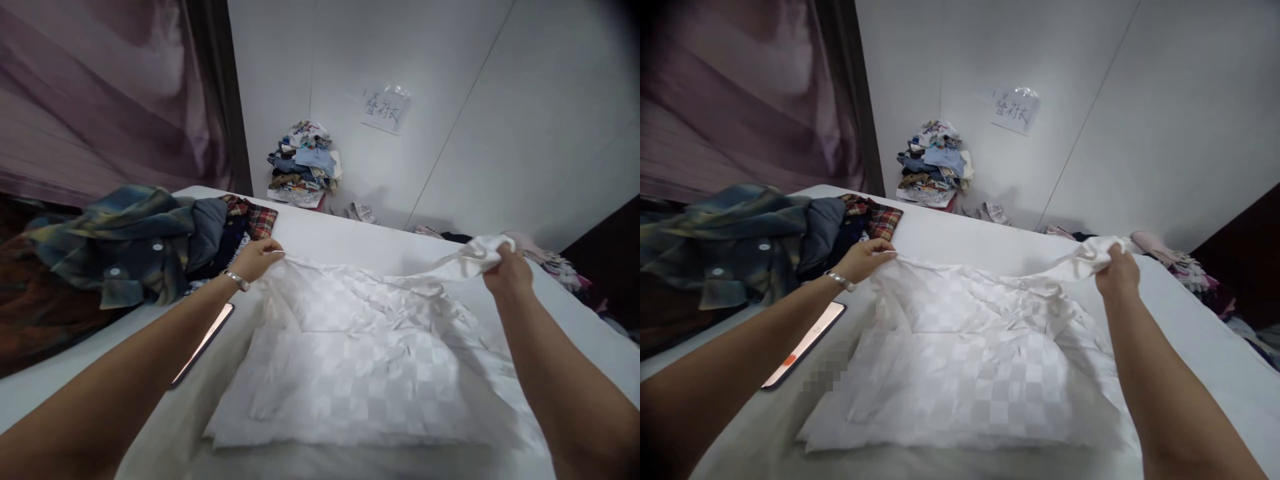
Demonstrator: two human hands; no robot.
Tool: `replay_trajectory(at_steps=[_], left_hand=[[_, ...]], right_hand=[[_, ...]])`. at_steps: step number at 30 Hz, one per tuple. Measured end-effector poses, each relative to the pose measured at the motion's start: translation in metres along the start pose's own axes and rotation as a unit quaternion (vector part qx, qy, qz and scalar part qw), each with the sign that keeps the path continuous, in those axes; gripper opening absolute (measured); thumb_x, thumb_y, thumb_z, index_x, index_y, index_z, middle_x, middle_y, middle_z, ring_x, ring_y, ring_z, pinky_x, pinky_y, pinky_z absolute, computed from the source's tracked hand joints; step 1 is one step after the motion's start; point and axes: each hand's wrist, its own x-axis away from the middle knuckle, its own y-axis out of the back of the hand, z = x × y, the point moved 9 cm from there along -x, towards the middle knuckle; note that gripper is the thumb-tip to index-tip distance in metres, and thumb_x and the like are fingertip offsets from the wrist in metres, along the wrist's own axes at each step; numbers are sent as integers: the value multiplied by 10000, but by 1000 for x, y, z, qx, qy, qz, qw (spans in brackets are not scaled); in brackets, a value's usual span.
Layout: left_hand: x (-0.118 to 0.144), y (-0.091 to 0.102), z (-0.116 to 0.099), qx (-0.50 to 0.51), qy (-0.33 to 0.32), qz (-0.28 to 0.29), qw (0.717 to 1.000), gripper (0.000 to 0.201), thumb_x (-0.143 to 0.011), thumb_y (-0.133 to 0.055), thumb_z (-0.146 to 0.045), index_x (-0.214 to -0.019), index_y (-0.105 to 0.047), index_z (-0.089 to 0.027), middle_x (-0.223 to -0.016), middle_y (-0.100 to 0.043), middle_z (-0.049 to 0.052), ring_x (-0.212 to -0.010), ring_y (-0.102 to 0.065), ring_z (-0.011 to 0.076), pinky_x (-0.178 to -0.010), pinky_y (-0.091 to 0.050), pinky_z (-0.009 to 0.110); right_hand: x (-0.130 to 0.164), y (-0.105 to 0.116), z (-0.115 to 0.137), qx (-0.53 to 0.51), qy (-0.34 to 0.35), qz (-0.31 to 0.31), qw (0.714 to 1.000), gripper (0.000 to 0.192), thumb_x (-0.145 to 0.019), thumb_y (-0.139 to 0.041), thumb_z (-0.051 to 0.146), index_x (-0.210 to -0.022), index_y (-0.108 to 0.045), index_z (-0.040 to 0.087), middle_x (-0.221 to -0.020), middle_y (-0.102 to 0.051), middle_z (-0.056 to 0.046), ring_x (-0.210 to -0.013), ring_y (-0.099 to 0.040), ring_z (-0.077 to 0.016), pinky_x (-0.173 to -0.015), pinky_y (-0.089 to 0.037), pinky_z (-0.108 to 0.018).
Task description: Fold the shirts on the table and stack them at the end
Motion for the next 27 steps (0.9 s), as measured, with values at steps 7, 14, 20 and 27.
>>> replay_trajectory(at_steps=[7,14,20,27], left_hand=[[106,-18,-29,-88,-170,106,976,225,-833,-470,-380,-822,-623,-216,-930,-681,41,-887,-611,175,-843,-452,277],[163,-24,-41,-115,-237,64,963,216,-880,-444,-347,-849,-607,-209,-1007,-694,72,-972,-624,206,-886,-469,363],[194,-40,-42,-164,-255,100,948,164,-858,-470,-274,-797,-611,-219,-1014,-695,54,-974,-629,206,-903,-455,377],[210,-51,-19,-158,-238,96,953,177,-863,-496,-340,-850,-641,-239,-1046,-700,46,-1000,-631,210,-903,-466,359]], right_hand=[[75,137,-55,-88,-205,-37,974,121,-807,-445,184,-743,-449,287,-1103,-651,-39,-1095,-618,-173,-887,-533,-368],[112,194,-75,-269,-240,-74,930,174,-777,-453,91,-832,-559,218,-980,-691,-18,-949,-662,-142,-834,-569,-314],[131,209,-67,-346,-281,-59,893,208,-702,-501,67,-855,-600,167,-852,-690,-24,-838,-669,-149,-751,-582,-282],[164,225,-76,-343,-304,-28,888,209,-637,-541,95,-824,-592,175,-830,-682,-28,-785,-667,-164,-668,-575,-288]])
